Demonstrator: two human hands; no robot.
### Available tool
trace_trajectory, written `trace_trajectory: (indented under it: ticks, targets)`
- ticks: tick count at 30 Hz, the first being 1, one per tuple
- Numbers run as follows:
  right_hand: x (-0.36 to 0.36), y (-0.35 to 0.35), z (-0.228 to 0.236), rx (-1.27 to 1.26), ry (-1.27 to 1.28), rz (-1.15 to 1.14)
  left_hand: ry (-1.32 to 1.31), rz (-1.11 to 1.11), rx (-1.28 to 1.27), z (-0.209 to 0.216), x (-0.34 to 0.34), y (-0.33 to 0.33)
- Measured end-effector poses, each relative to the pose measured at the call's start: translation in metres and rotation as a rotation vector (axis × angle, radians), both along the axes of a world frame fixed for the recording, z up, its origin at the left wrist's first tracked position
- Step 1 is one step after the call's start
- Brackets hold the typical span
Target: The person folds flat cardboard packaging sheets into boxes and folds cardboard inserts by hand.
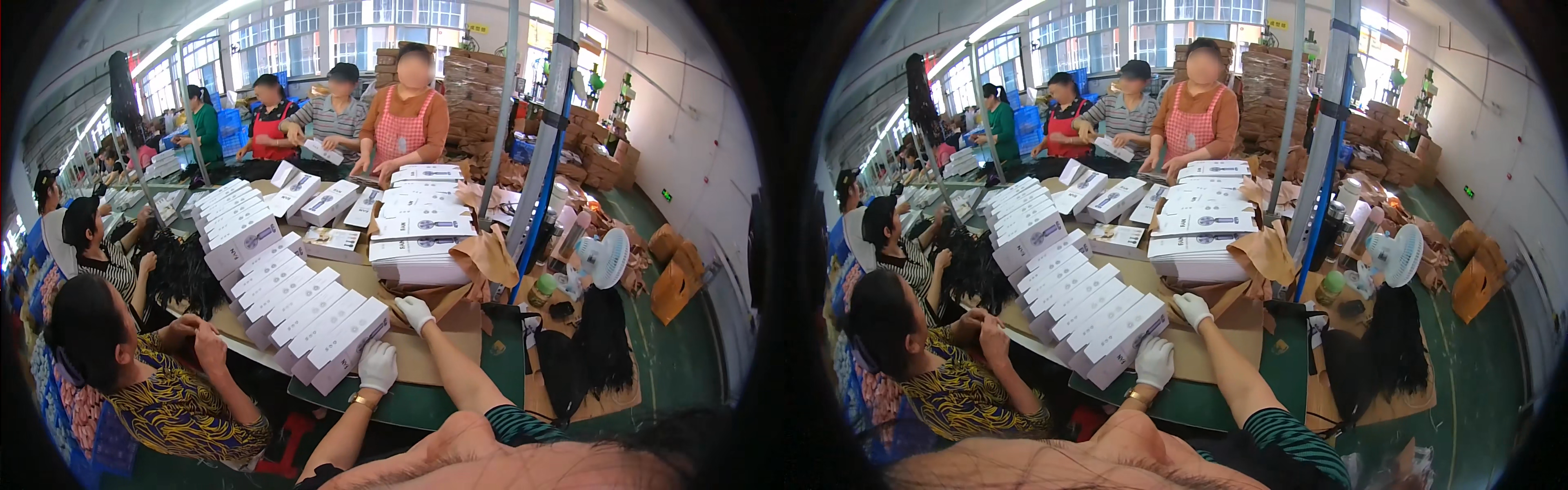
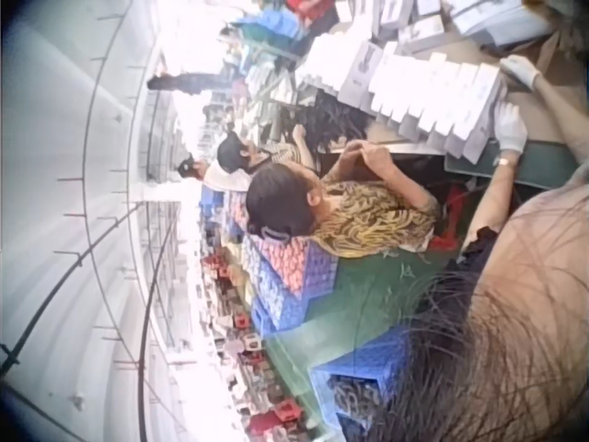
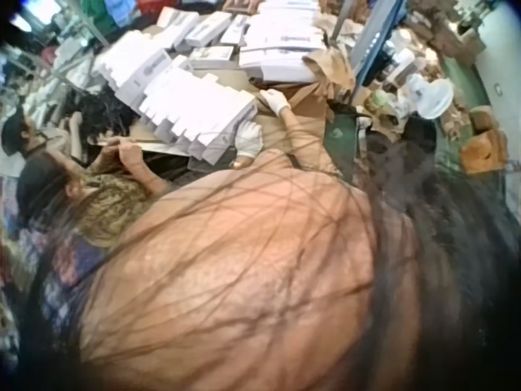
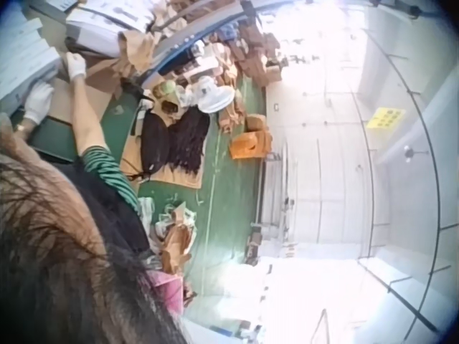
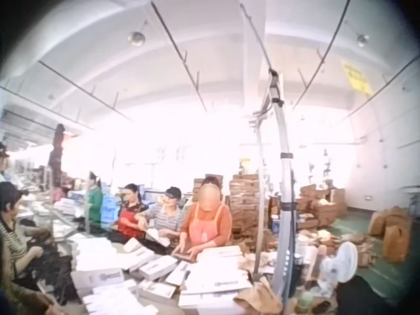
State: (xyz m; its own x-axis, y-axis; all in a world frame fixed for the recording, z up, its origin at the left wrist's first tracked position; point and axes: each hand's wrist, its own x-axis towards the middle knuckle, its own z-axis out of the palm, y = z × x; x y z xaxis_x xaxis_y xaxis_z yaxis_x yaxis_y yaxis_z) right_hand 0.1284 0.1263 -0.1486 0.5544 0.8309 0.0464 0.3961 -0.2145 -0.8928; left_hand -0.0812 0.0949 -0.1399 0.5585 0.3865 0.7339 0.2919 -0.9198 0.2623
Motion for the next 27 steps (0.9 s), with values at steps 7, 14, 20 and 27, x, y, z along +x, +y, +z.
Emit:
trace_trajectory:
  ticks: [7, 14, 20, 27]
  targets:
    - [0.003, -0.002, -0.003, 0.026, 0.007, -0.033, -0.005, 0.002, -0.022, 0.001, 0.002, -0.002]
    - [-0.004, -0.004, 0.001, 0.048, -0.008, -0.057, -0.053, -0.005, -0.004, -0.002, 0.001, 0.0]
    - [-0.008, -0.007, 0.004, 0.005, -0.021, -0.044, -0.032, 0.0, -0.03, -0.002, 0.0, 0.001]
    - [-0.011, -0.009, -0.006, 0.089, -0.129, -0.008, -0.02, 0.017, -0.062, -0.002, -0.002, -0.001]
